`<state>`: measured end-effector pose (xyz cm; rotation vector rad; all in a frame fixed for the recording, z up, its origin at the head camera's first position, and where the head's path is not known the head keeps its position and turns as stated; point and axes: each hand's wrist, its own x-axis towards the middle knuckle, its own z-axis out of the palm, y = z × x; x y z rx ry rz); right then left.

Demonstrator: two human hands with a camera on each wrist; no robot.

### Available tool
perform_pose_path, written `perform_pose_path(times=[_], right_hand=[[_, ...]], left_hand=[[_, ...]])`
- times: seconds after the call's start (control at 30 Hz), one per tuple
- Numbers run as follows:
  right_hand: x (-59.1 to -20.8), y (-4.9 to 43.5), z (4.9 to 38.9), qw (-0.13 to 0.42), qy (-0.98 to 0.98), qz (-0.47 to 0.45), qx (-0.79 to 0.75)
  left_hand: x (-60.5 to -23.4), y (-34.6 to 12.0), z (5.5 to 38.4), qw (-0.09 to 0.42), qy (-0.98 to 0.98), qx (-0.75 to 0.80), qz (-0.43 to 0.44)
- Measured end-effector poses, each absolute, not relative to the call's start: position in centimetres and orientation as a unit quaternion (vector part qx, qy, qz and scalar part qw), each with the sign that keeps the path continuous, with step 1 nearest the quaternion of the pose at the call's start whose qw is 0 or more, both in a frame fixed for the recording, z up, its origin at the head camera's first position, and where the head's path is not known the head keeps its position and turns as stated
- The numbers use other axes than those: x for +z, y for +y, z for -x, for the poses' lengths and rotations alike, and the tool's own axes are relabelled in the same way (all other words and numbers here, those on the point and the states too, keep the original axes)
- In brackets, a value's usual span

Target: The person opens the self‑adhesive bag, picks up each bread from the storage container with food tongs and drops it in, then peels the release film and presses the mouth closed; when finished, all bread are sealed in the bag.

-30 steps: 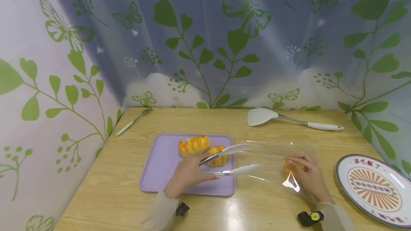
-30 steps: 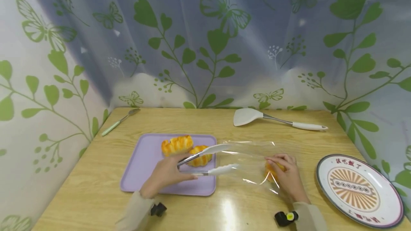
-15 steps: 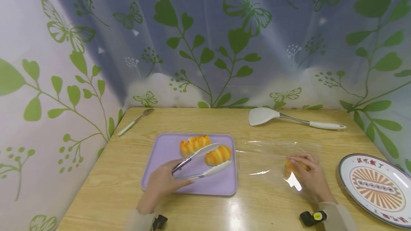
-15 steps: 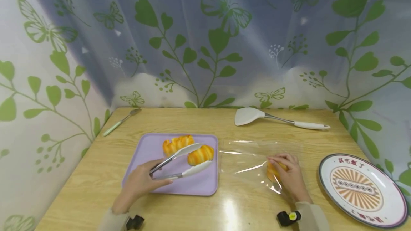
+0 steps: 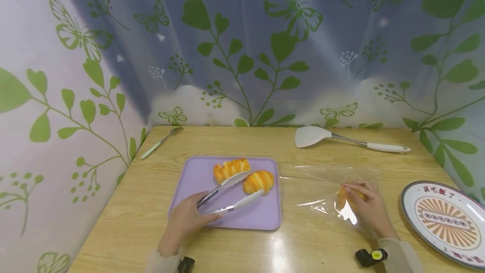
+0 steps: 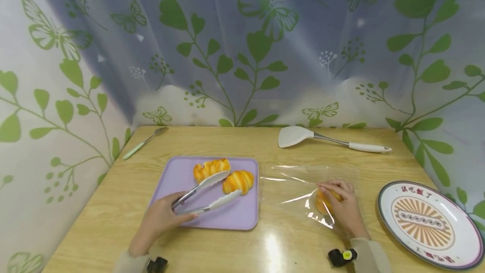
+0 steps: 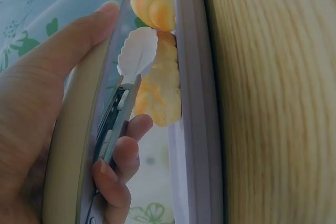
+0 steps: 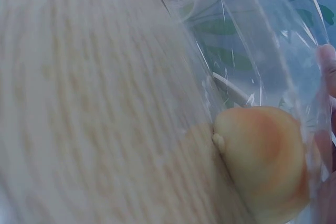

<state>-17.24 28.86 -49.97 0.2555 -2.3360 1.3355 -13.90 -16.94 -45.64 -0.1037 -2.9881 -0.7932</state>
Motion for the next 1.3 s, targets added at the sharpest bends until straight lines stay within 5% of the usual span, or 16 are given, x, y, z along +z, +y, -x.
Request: perform_pose_path(times=[1.3], right_hand=[[-49.7, 28.8, 17.2, 0.234, -0.833, -0.108, 0.490]], left_hand=[[-44.9, -15.9, 14.5, 0.062, -0.965, -0.247, 0.066]])
